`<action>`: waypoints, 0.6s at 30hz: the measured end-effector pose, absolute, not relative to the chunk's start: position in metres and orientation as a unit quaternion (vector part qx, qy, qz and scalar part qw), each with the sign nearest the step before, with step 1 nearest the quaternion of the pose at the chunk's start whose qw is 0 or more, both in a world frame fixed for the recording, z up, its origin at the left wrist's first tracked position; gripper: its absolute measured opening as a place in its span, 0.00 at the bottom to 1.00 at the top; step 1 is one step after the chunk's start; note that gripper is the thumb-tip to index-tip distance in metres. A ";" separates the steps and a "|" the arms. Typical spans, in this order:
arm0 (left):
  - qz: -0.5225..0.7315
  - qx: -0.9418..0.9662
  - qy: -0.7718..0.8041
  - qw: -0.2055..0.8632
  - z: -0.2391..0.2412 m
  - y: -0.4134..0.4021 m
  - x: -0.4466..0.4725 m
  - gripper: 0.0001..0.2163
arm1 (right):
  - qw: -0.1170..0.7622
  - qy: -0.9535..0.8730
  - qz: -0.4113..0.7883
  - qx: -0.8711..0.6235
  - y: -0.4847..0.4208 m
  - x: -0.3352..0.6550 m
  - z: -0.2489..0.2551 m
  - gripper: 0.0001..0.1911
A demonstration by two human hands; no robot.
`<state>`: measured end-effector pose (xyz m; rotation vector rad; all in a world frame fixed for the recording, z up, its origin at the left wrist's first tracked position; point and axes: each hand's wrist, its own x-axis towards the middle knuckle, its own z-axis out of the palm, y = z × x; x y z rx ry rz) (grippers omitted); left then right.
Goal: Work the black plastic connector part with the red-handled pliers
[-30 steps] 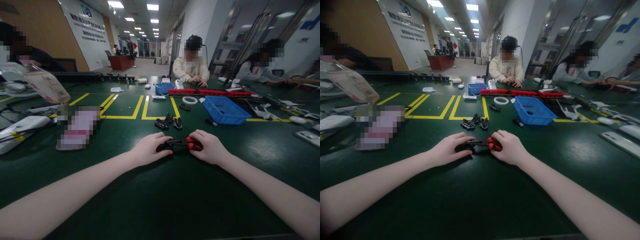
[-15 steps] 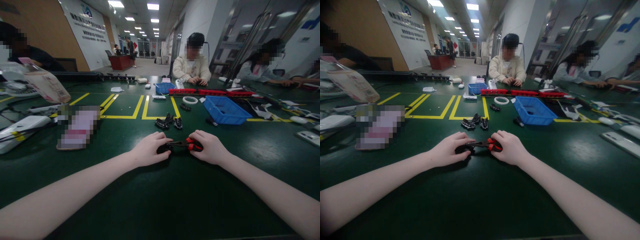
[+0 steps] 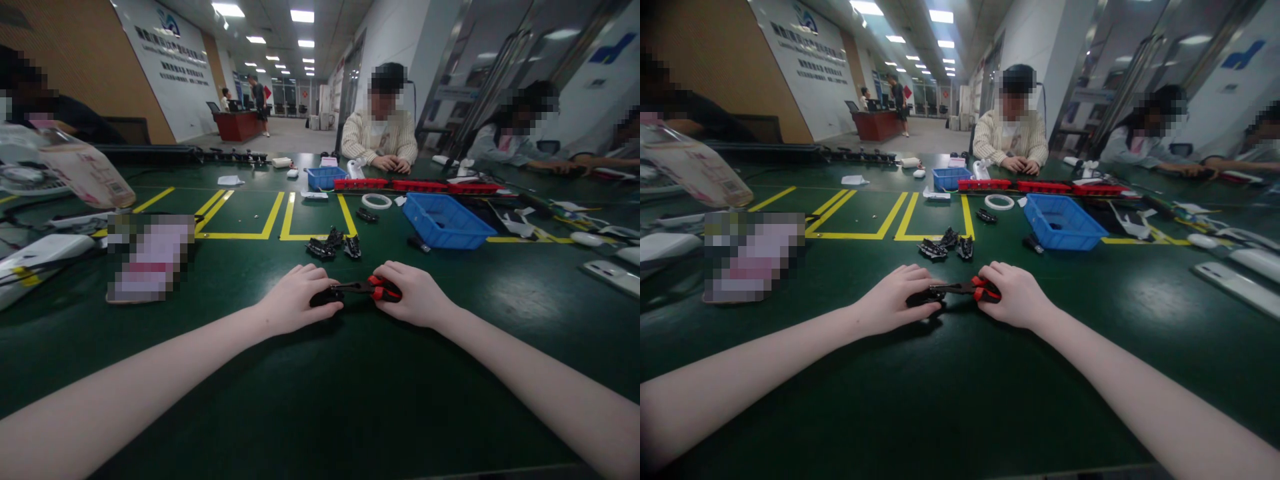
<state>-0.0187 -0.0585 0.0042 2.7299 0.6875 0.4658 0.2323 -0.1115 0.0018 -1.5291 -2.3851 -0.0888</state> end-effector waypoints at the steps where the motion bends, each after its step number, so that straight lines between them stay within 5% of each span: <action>1: 0.160 0.947 0.240 0.144 0.004 -0.058 -0.019 0.17 | 0.149 -0.833 -0.030 -0.532 -0.111 0.232 0.002 0.13; 18: 0.164 0.917 0.316 0.182 0.003 -0.056 -0.018 0.19 | 0.130 -0.821 -0.094 -0.547 -0.116 0.227 0.002 0.15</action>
